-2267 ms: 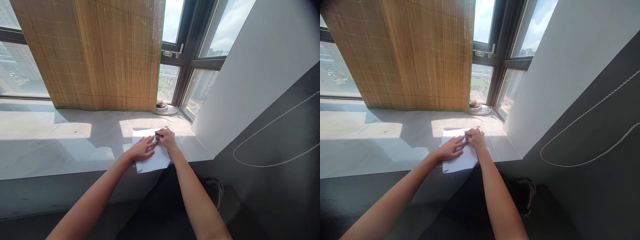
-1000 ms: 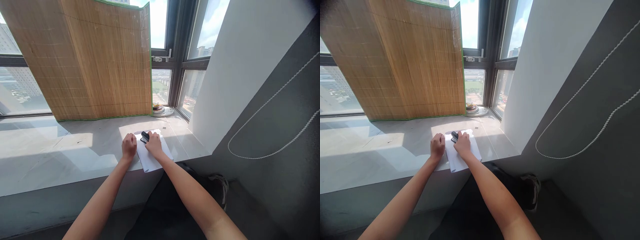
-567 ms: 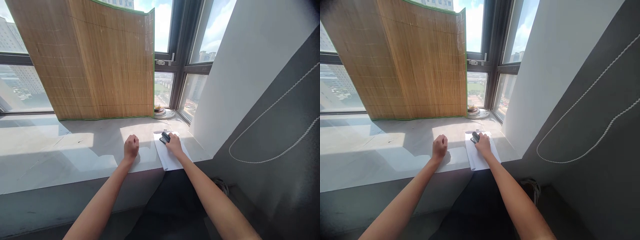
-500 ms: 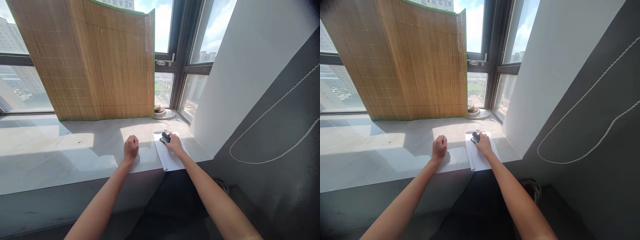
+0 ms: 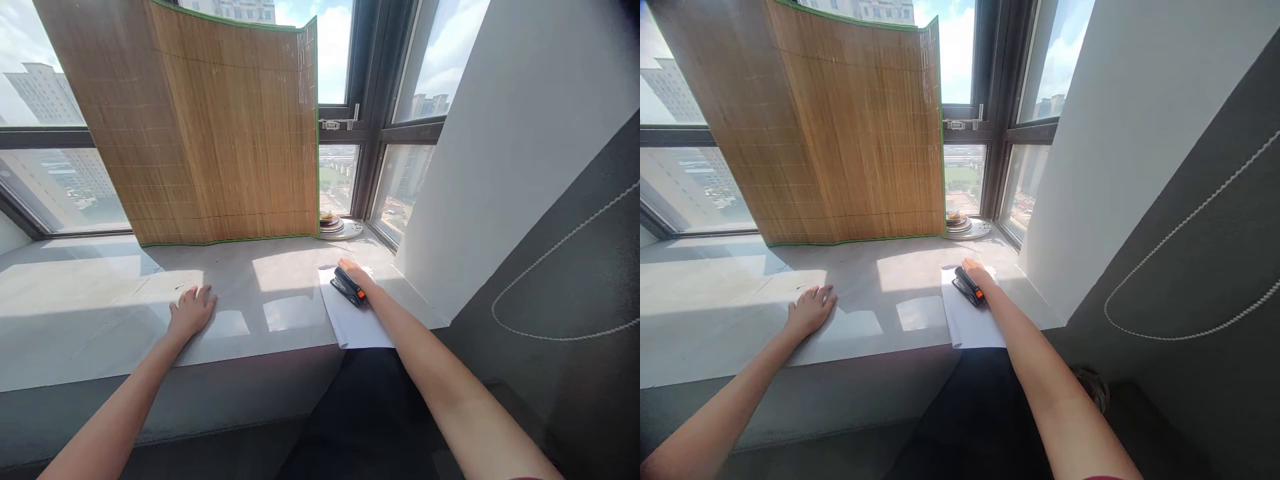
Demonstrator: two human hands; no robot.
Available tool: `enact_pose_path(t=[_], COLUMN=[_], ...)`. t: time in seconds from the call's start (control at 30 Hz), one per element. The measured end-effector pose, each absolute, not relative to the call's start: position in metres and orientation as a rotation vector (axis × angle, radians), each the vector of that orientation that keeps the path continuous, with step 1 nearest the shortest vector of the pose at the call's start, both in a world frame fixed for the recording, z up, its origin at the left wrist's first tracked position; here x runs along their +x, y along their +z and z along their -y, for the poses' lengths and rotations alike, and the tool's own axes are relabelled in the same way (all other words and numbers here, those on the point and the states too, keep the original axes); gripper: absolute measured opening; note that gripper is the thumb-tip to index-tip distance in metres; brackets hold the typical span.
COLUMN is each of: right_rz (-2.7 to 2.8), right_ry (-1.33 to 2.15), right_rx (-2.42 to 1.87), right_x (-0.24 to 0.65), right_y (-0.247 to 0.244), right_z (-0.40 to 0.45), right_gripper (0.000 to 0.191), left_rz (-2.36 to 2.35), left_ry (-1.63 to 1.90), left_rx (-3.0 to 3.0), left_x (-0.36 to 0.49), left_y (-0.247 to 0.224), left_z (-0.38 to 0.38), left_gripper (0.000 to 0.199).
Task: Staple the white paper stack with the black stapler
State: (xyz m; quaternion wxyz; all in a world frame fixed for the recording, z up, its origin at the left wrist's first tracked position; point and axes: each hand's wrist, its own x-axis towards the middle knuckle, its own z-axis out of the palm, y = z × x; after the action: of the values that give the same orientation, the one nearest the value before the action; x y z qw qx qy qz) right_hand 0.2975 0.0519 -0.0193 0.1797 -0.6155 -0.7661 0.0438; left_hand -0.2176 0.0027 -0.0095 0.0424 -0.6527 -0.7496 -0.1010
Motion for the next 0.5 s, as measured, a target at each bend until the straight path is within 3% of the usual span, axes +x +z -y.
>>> enact_pose_path(t=[0.2,0.5], right_rz=[2.237,2.316], right_ry=[0.381,0.499], right_rx=[-1.800,-1.553], right_x=[0.211,-0.013], right_y=[-0.013,-0.012], right_z=[-0.062,-0.088], right_gripper=[0.060,0.056], left_rz=[2.341,2.519], left_ry=[-0.354,-0.810], left_rx=[-2.013,-2.071], left_x=[-0.219,-0.241], left_y=[-0.018,-0.013], left_z=[0.001,-0.011], left_gripper=[0.058,0.056])
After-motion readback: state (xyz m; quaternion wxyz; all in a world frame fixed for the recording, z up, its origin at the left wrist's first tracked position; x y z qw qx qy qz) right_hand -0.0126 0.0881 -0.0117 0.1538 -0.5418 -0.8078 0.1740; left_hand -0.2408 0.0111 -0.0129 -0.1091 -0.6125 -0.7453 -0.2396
